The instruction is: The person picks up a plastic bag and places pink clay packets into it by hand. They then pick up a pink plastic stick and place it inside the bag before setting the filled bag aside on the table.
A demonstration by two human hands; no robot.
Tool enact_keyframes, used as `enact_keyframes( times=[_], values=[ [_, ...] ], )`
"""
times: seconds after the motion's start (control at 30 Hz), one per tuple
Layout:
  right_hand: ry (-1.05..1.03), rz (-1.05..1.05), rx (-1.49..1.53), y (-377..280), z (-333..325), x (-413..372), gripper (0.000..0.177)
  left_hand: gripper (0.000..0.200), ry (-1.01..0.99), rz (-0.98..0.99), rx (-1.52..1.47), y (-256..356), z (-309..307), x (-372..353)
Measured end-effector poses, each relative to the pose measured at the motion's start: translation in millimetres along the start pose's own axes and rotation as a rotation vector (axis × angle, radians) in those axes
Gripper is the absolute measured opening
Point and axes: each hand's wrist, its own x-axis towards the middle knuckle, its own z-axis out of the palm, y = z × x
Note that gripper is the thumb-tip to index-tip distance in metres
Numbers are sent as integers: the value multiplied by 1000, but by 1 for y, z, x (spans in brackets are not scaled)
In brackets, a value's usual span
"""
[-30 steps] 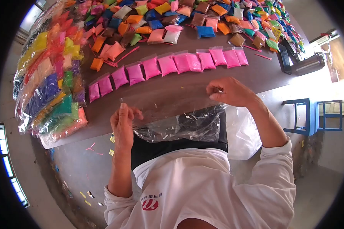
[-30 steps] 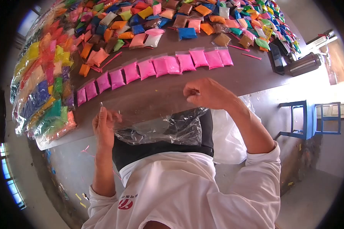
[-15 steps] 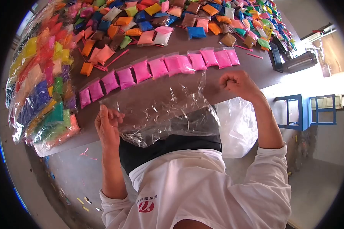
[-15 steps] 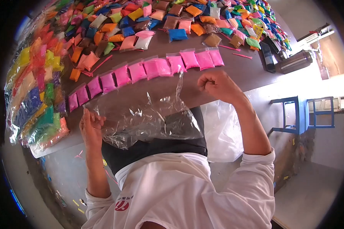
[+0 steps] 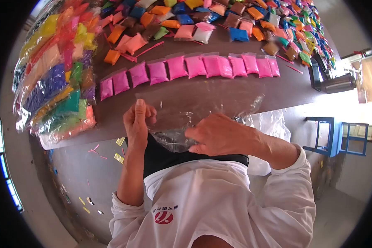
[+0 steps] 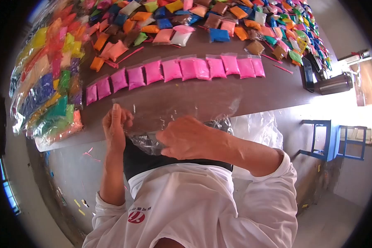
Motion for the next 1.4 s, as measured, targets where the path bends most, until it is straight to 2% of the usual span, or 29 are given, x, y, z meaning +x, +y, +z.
enact_keyframes(
  times=[0.07, 0.17, 0.37, 0.47, 0.57, 0.73, 0.83, 0.97, 1.07, 1.17, 1.27, 1.4],
  values=[
    [-154, -82, -30, 1, 4, 12, 25, 50, -39, 21, -41, -5, -2, 0],
    [-200, -50, 121, 4, 4, 21, 21, 50, -63, 7, -83, -6, -4, -1],
    [-85, -83, 222, 12, 2, 19, 14, 56, -168, 22, -131, -1, -9, 2],
    [131, -143, 158, 2, 7, 6, 12, 60, -243, 66, -112, 0, -11, 0],
    [231, -96, 108, -4, 23, 0, 11, 62, -321, 82, -95, 1, -11, -4],
    [221, -28, 122, -6, 25, -4, 10, 67, -396, 68, 52, 8, -8, -20],
    [271, -57, 97, -4, 29, -12, 9, 53, -407, 133, -40, 3, -6, -26],
    [501, -226, -127, -7, 42, -15, 13, 42, -349, 31, 87, 4, 9, -36],
    [242, -175, -142, -9, 49, -18, 30, 37, -326, -28, 82, 9, 19, -36],
    [-124, 86, 334, -23, 23, -24, 62, 39, -320, -3, 25, 9, 25, -34],
    [-158, -57, 539, -7, 34, -16, 88, 40, -327, 29, -11, 5, 30, -33],
    [-330, -172, 659, 13, 67, 1, 100, 41, -384, 74, 40, 15, 40, -38]
  ],
)
